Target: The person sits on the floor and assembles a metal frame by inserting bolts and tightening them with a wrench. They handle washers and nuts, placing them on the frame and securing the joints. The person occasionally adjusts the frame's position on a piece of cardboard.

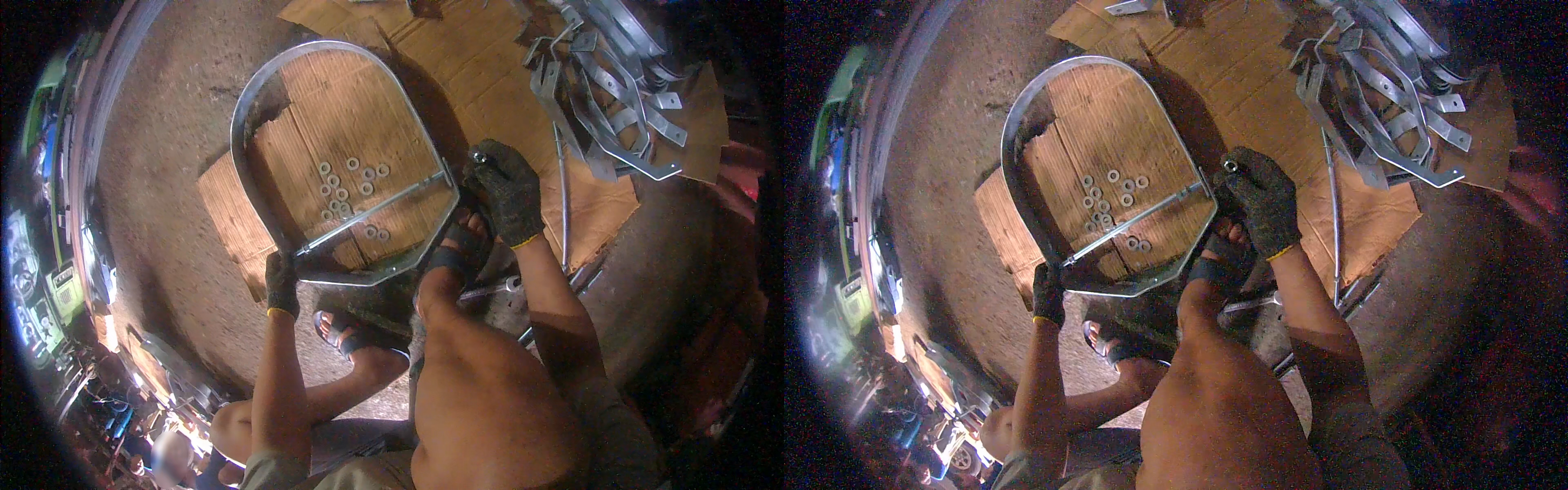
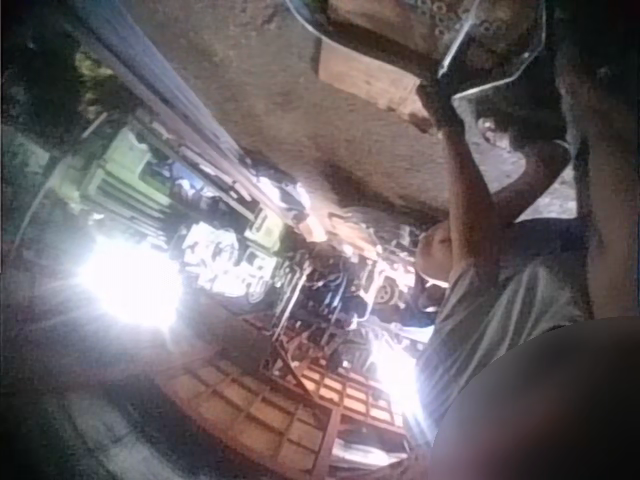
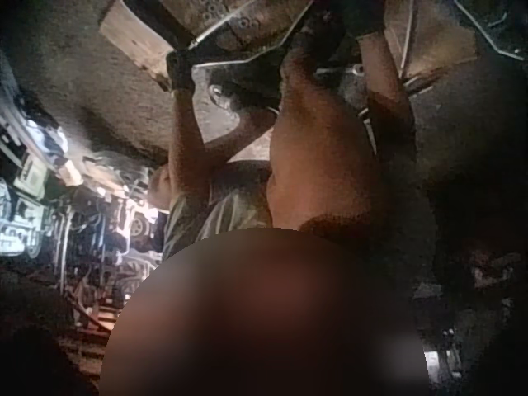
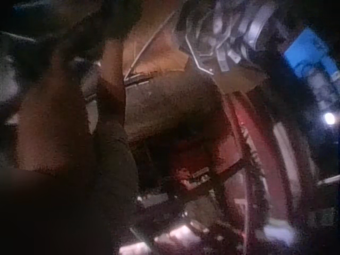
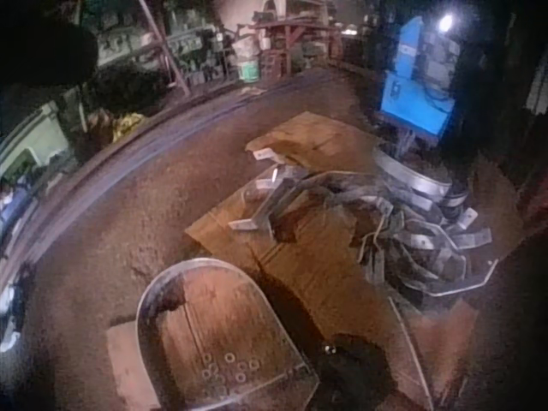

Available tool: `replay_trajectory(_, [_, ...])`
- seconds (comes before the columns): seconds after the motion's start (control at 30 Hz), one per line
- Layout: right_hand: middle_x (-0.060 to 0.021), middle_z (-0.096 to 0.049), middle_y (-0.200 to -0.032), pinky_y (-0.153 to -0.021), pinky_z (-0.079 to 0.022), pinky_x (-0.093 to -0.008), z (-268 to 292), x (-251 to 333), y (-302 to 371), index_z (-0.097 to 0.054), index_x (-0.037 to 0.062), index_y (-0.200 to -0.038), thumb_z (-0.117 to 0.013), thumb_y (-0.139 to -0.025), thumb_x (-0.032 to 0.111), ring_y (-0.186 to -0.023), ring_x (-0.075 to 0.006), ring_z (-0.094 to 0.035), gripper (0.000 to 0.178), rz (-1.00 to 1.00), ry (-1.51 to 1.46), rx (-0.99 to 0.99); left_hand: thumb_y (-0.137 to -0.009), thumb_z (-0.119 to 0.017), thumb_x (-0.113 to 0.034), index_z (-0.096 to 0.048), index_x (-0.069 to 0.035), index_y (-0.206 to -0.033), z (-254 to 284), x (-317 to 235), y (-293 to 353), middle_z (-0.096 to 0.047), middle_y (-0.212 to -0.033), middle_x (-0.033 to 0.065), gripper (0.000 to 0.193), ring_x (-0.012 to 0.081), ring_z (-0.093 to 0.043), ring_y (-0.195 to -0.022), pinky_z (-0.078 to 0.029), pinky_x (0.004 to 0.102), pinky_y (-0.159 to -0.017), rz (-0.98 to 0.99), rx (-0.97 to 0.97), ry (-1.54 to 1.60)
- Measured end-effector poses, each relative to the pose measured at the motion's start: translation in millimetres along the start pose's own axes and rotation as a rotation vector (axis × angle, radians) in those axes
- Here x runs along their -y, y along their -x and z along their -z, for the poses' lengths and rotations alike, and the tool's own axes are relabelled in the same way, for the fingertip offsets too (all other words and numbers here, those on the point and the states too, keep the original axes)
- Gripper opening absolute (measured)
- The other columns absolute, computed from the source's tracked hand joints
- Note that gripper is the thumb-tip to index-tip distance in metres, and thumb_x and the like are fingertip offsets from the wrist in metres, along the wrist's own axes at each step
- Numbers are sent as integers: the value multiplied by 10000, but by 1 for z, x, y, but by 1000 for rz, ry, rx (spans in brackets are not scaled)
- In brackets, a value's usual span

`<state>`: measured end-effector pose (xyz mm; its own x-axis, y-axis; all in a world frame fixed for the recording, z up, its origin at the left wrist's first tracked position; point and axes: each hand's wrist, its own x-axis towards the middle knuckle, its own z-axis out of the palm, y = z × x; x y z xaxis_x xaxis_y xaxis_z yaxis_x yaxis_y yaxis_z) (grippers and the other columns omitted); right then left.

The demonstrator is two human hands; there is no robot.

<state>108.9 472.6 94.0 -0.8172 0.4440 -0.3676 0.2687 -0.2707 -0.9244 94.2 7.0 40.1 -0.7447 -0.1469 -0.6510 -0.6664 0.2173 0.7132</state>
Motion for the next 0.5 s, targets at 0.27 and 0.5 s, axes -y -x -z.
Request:
replay_trajectory(0.27, [-88,-722,-1125,-895,-552,-340,0,-17,-7,-703,36,-1180,-706,-884,99,-1000,-198,-682,302,-95,246,29,-1043,-591,-334,-584,-118,-1069,-4,-9,6,-563,-930,-39,218,90,-479,-816,-399,268,-705,11,-15,27])
replay_trajectory(0.5, [-140,-720,-1149,-955,-519,-396,20,-55,-30,-726,25,-1147,-654,-920,161,-1075,-295,-672,275,91,708,6,-1039,-609,-310,-591,-125,-1081,-5,-1,3,-550,-893,-48,190,82,-467,-775,-380,268,-668,-8,6,121])
